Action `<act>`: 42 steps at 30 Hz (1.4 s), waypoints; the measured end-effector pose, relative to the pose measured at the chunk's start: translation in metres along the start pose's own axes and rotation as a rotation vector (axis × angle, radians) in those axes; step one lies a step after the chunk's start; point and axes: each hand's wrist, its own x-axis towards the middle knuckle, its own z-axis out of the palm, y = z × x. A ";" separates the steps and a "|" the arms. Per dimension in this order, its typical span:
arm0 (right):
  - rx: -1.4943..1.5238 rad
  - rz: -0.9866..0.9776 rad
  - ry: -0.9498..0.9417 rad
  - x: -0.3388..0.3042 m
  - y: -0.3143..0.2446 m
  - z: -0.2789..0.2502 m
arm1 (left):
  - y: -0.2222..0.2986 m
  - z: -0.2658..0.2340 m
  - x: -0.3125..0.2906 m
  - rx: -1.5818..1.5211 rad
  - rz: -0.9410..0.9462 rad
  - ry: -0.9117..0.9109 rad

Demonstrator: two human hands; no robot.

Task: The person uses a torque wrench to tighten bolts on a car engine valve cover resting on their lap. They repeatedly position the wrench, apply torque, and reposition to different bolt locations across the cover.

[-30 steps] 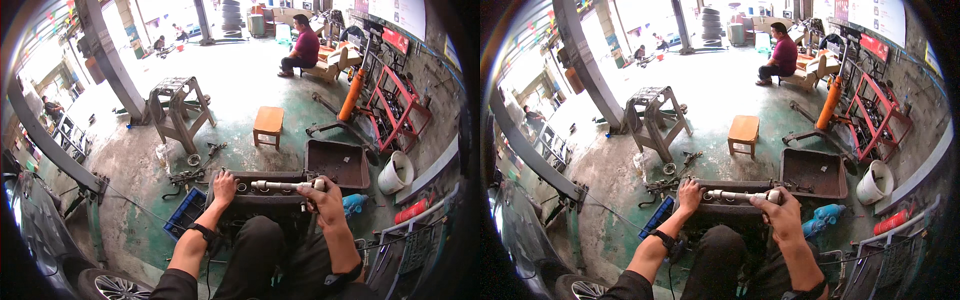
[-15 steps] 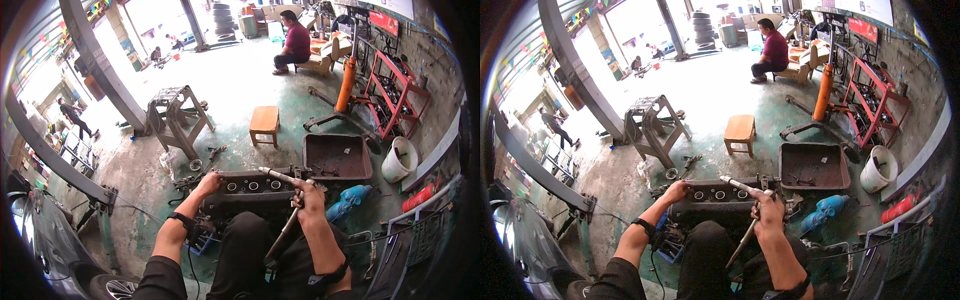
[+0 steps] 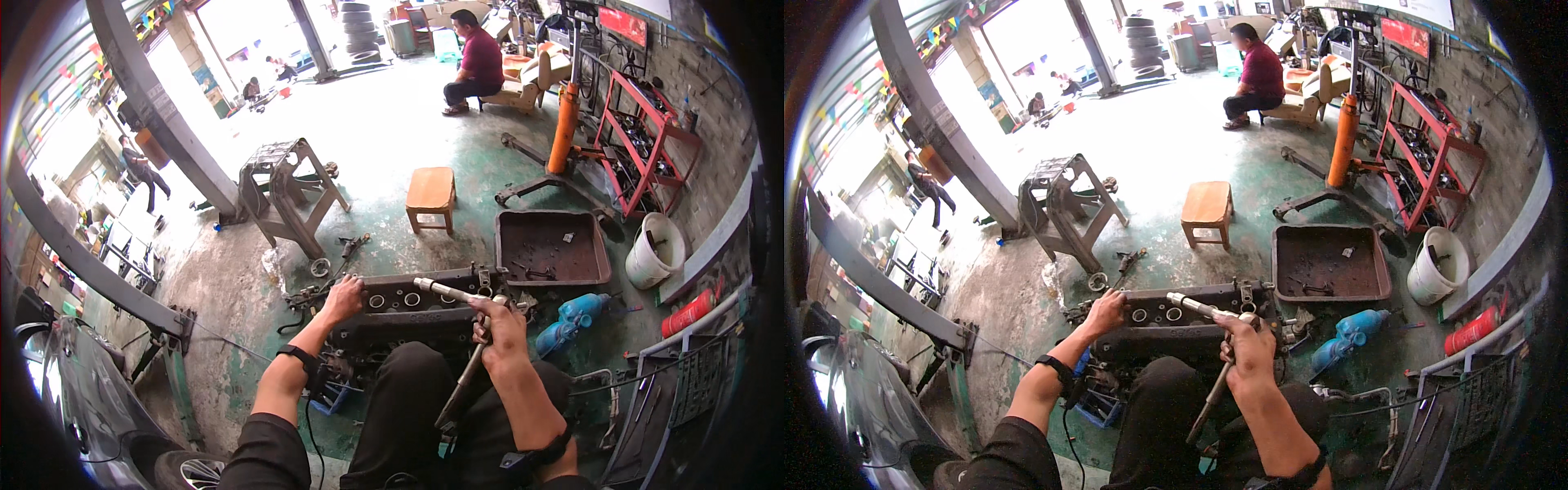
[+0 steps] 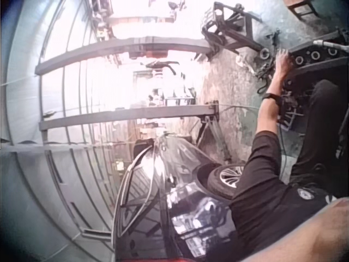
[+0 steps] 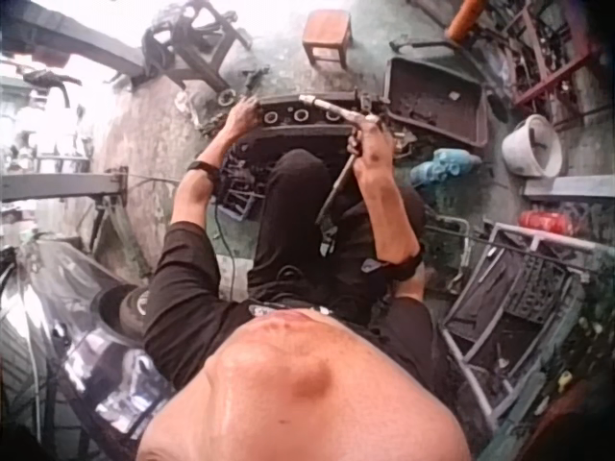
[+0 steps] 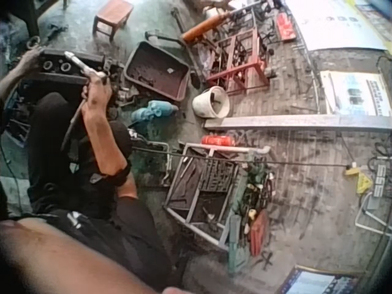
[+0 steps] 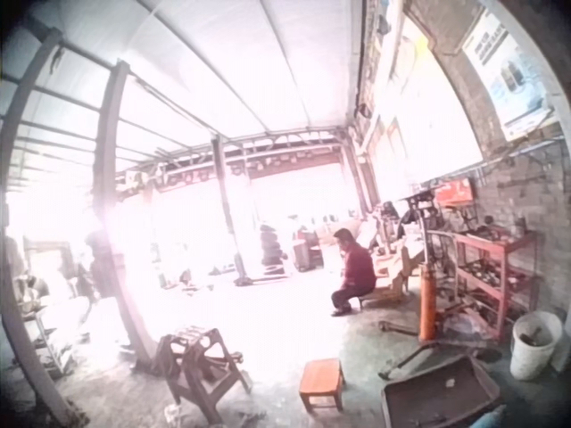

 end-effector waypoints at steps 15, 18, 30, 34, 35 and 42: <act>-0.020 0.039 0.014 0.006 0.013 0.008 | 0.013 -0.012 0.001 0.004 -0.169 -0.082; -0.022 0.022 0.014 0.005 0.012 0.008 | -0.003 -0.008 0.000 -0.060 -0.048 -0.127; -0.036 0.028 0.010 0.003 0.012 0.009 | 0.014 -0.003 0.005 0.077 -0.151 -0.047; -0.044 0.017 0.024 0.003 0.014 0.009 | 0.020 -0.002 0.001 0.084 -0.188 -0.016; -0.046 0.013 0.022 0.004 0.014 0.009 | 0.019 -0.001 0.000 0.080 -0.200 -0.014; -0.062 0.027 0.056 0.006 0.018 0.012 | -0.008 -0.007 -0.004 -0.166 -0.029 -0.065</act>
